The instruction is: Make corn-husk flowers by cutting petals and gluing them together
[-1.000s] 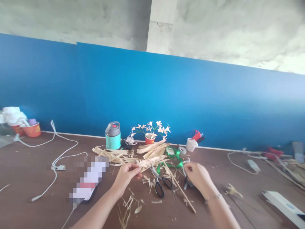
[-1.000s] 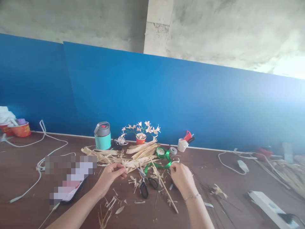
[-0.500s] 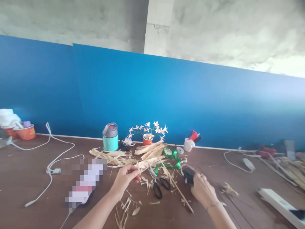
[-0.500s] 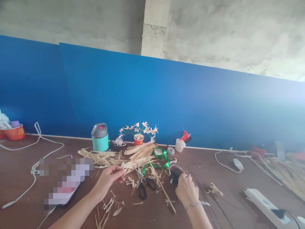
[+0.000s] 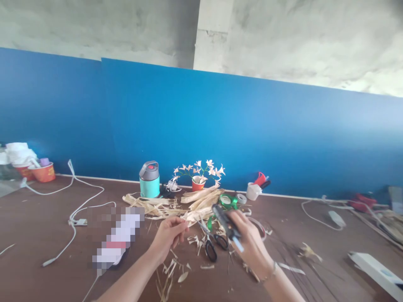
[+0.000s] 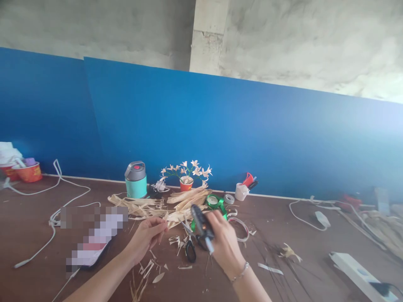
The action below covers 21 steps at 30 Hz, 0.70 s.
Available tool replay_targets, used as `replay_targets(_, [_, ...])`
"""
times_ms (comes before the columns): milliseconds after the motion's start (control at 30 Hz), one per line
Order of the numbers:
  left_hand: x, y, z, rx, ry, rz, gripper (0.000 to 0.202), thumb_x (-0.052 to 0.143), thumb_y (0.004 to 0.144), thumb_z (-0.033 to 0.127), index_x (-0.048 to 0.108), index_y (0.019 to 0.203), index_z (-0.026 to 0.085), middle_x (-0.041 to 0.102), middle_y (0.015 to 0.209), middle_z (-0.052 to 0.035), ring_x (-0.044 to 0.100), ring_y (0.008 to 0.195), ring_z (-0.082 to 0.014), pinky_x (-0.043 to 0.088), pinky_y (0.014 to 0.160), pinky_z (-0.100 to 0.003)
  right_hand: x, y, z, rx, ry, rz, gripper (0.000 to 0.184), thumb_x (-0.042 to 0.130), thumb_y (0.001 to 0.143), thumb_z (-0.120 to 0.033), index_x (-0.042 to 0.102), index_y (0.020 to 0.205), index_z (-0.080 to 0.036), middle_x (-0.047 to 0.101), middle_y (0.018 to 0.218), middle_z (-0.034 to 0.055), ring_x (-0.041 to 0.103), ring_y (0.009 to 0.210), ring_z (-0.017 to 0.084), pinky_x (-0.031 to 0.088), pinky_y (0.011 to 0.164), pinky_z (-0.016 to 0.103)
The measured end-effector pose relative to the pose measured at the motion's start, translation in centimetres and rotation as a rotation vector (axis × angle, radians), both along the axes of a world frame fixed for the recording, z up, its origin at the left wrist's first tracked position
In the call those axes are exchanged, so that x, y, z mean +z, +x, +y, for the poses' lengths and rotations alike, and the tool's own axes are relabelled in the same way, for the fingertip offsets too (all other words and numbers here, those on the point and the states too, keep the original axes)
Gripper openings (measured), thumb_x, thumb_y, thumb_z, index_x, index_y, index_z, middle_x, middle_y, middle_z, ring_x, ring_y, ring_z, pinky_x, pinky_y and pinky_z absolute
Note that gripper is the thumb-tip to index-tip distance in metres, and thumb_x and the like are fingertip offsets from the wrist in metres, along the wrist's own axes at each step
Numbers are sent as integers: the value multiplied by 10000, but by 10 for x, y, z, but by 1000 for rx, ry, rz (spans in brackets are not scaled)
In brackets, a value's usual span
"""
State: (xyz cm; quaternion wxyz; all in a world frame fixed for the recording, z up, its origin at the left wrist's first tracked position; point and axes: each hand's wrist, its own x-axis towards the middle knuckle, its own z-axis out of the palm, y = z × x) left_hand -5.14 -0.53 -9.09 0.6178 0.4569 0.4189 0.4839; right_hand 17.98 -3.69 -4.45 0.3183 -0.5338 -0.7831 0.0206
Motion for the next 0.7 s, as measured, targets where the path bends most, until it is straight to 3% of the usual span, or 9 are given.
replay_targets(67, [2,0,0,16,-6,3,277,703,621,380,586,580,132,501,409,42,329,326,-30,188,338,-164,-2,-18,0,120,5,-23,80,447,718,-140,484,746,-206,511,739,19,478,606,146,362,547,234])
replay_targets(200, [0,1,2,50,-17,-2,261,719,594,358,588,572,134,534,464,34,391,369,-47,271,380,-177,-21,-41,3,237,-4,7,134,482,706,-139,508,823,-197,525,768,29,495,644,158,367,563,238])
replay_targets(367, [-8,1,5,63,-21,-52,255,731,587,344,603,623,126,554,514,29,438,415,-65,348,423,-195,-40,-46,4,237,-34,22,109,492,705,-148,520,804,-184,514,725,20,493,614,154,336,543,237])
replay_targets(700, [-8,2,4,55,-93,-73,256,754,562,327,625,655,126,620,538,3,560,493,-114,418,510,-219,-40,-49,5,243,-102,34,93,460,672,-183,495,758,-183,500,712,22,473,585,156,311,530,244])
